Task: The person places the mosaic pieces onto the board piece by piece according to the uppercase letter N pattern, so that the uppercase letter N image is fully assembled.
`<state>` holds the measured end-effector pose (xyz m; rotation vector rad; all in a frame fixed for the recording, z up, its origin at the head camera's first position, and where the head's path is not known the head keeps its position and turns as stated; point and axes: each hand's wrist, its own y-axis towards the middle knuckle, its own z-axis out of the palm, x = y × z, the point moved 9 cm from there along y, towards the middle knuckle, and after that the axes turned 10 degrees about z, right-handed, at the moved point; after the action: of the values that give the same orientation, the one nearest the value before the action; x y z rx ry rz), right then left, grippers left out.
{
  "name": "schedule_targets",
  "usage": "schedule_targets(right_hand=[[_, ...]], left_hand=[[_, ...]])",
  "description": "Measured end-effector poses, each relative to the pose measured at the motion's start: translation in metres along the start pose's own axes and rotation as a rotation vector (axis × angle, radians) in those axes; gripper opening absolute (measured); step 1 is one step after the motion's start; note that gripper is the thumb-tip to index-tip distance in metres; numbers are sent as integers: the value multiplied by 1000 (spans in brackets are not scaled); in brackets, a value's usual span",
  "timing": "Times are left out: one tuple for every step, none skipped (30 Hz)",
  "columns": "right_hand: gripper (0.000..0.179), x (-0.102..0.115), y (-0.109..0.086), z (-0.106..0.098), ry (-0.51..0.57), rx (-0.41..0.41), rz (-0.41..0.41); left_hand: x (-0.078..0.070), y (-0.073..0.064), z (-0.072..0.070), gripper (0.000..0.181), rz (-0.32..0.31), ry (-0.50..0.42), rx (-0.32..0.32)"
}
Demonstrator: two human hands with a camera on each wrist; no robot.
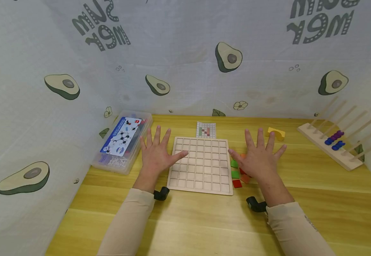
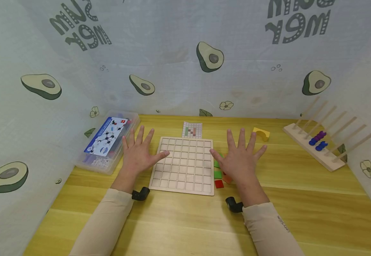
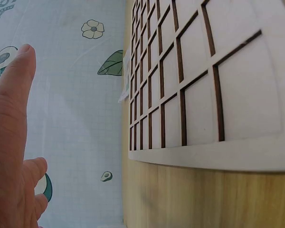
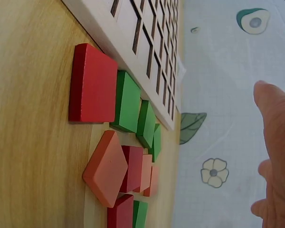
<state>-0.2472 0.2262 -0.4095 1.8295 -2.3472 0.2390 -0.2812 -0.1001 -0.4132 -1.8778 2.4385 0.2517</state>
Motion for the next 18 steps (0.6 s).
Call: schedule_targets(right_hand=[[103,0,0,0,-2,-1,0],[103,-1,0,0,-2,-1,1],[103,-1,0,0,-1,-2,2],[104,-2,0,0,-2,-2,2],[104,-2,1,0,0,-2,2],[104,-2,1,0,1,-3,1],[105,-3,1,0,4,-4,1],[105,-4,1,0,12,-6,-1],[105,-4,1,-1,25,-9,-3],[104,-6,1,-2,36,-16,-6],[103,-7,1,-4,51,-21,-7],[101,-8,1,-6,68,-32,-10],[99,-10,1,-8,87,-45,-15],[96,-11,1,-11,103,-60,-23],[94,-13,1,-14,111,-78,-33],[92,-15,1,-16,112,-96,-43],[90,-17,2,-18,120,-107,-50],[88,-20,2,-20,131,-117,-54]], left_hand=[[0,0,0,112,-1,0,2],[0,0,0,112,-2,0,2],[0,0,0,112,-2,-1,2],[0,0,1,112,-4,0,5],[0,-1,1,112,-4,-3,5],[0,-1,1,112,-6,-3,7],[1,-1,1,112,-7,1,7],[1,-1,1,112,-7,3,6],[1,-1,1,112,-8,4,6],[2,-1,1,112,-8,4,7],[2,-2,1,112,-8,2,5],[2,-2,2,111,-8,0,2],[2,-2,2,110,-5,-2,0],[3,-2,2,108,-2,-7,-2],[3,-2,3,107,3,-15,-6],[3,-3,3,104,12,-25,-10],[3,-3,4,102,22,-38,-15],[3,-3,5,99,33,-52,-17]])
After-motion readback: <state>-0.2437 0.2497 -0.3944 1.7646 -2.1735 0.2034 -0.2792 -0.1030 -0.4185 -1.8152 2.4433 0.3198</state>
